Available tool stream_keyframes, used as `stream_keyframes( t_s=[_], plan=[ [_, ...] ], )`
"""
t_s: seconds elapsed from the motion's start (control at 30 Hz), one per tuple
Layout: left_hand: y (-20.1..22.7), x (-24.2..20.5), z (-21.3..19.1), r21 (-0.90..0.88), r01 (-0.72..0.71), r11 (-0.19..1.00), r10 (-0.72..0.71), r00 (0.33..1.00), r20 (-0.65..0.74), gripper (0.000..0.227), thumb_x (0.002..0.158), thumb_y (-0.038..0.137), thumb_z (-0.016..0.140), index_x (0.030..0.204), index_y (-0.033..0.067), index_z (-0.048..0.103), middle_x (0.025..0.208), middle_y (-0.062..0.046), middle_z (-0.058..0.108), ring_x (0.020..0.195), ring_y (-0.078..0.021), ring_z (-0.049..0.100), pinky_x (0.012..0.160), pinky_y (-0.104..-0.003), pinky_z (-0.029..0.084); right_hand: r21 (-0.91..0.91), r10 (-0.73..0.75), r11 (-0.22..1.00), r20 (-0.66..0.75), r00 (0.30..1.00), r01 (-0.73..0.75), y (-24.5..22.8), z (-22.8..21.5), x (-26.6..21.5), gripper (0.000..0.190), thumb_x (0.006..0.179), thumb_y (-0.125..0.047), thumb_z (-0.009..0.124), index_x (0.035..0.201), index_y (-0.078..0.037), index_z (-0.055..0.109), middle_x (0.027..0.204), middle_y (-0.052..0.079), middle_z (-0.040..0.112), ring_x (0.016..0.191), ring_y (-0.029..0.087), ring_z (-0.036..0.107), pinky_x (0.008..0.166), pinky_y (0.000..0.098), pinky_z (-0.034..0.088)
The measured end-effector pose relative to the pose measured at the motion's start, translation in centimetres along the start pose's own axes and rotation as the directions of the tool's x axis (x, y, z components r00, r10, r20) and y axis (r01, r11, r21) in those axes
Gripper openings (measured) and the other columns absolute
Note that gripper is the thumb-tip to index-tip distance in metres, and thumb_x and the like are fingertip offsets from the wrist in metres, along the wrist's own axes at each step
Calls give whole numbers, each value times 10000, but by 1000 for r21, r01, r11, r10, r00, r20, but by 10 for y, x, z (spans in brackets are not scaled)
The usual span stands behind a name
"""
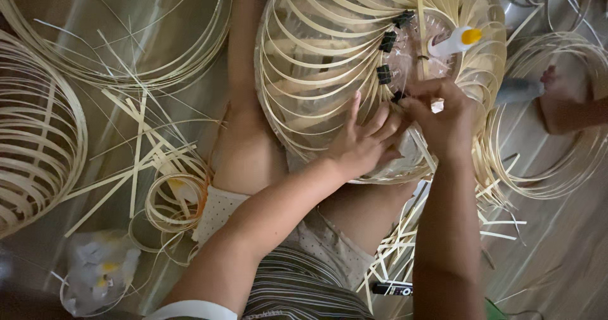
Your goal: The person weaves bamboo strips to create a spherical lamp shade, applying adhesive with a squeeze bottle and using a knife to trim the strips.
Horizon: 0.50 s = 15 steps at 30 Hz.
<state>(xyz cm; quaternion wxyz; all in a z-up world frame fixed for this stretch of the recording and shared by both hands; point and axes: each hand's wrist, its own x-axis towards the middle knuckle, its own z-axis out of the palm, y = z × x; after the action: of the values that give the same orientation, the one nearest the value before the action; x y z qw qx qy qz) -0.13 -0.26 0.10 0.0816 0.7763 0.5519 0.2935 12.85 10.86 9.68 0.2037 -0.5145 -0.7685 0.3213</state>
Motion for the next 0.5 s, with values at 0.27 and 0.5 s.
stream_keyframes(
  t_s=[0.27,0.5],
  plan=[
    [-1,-1,1,44,-3,999,5,999,-46,688,1008,533,596,1562,161,428,1447,-122,394,1451,-318,286,1207,-799,181,124,48,992,-159,986,-28,10,-11,-44,367,928,7,779,1282,-30,690,1223,86,706,1154,170,652,1040,336,498],
    [-2,-2,1,-7,28,1000,-28,999,-39,888,981,579,631,1656,182,212,1491,-95,336,1477,-301,282,1248,-775,148,-146,-27,989,-339,941,-24,30,-13,-131,321,971,63,743,1276,-9,670,1264,131,705,1218,242,667,1084,393,508]
  ],
)
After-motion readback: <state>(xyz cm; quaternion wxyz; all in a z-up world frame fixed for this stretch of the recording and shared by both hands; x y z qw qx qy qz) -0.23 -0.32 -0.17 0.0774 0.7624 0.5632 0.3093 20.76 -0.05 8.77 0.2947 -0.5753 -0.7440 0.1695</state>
